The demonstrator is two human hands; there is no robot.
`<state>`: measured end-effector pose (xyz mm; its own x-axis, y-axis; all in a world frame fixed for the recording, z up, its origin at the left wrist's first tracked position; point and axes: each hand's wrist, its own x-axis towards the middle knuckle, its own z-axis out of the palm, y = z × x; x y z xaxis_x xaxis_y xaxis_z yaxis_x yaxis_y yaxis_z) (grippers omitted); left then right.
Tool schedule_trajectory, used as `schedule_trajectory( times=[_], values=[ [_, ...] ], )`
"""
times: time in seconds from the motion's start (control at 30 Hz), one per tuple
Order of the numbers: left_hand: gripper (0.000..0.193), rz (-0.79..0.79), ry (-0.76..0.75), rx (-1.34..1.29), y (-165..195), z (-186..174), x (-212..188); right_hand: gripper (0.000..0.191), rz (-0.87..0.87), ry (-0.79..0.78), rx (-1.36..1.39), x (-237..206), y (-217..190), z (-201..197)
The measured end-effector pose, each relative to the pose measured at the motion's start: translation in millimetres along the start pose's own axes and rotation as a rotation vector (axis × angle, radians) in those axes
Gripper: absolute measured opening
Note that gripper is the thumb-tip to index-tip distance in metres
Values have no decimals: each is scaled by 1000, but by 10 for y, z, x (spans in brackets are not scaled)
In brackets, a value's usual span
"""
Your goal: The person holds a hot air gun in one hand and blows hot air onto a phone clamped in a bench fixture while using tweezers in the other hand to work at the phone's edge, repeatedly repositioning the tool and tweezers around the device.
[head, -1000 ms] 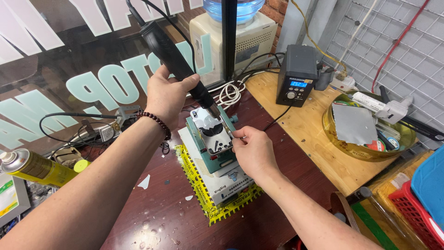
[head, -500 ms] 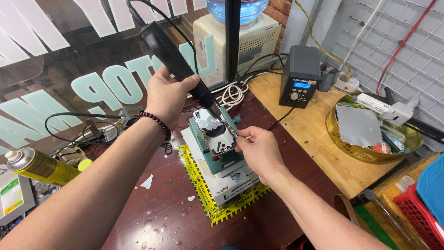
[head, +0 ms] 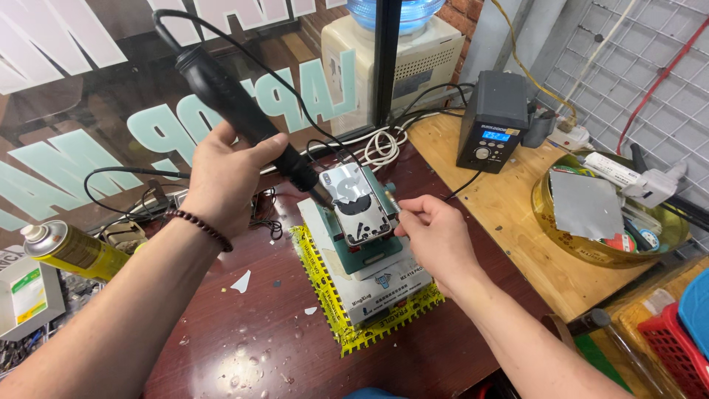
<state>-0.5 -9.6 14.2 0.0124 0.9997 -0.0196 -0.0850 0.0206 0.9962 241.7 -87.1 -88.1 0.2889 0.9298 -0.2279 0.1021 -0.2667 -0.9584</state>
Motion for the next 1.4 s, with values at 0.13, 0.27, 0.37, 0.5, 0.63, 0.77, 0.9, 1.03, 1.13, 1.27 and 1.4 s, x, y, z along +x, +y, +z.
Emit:
schedule_trajectory(
  times=[0.13,0.27,0.37,0.5,0.63,0.77,0.9,1.03,1.13,1.27,1.4],
  values=[
    [25,-58,9,50,-85,-245,-118,20,-182,-35,-332,-57,-66,-31],
    [24,-3,-26,71,-193,-414,-213,21,-141,-31,-420,-90,-148,-37],
    [23,-67,3,58,-234,-458,-273,21,-189,11,-506,-109,-178,-10],
    [21,-116,0,31,-230,-461,-337,20,-174,52,-616,-104,-145,57],
    [19,-163,31,106,-220,-467,-377,20,-127,105,-330,-43,-57,100],
    [18,-155,10,118,-212,-498,-406,22,-57,173,-211,-8,-21,-29],
    [20,-181,16,110,-234,-461,-405,22,-171,66,-360,-84,-63,-90],
    [19,-163,7,87,-230,-429,-381,25,-140,43,-530,-226,-187,-26],
    [19,-161,16,73,-211,-411,-362,28,-81,17,-546,-325,-297,23],
    [19,-160,4,69,-213,-354,-327,27,85,-48,-489,-382,-429,75],
    [19,-153,-32,57,-238,-317,-303,23,-142,4,-729,-427,-564,-41]
  ],
)
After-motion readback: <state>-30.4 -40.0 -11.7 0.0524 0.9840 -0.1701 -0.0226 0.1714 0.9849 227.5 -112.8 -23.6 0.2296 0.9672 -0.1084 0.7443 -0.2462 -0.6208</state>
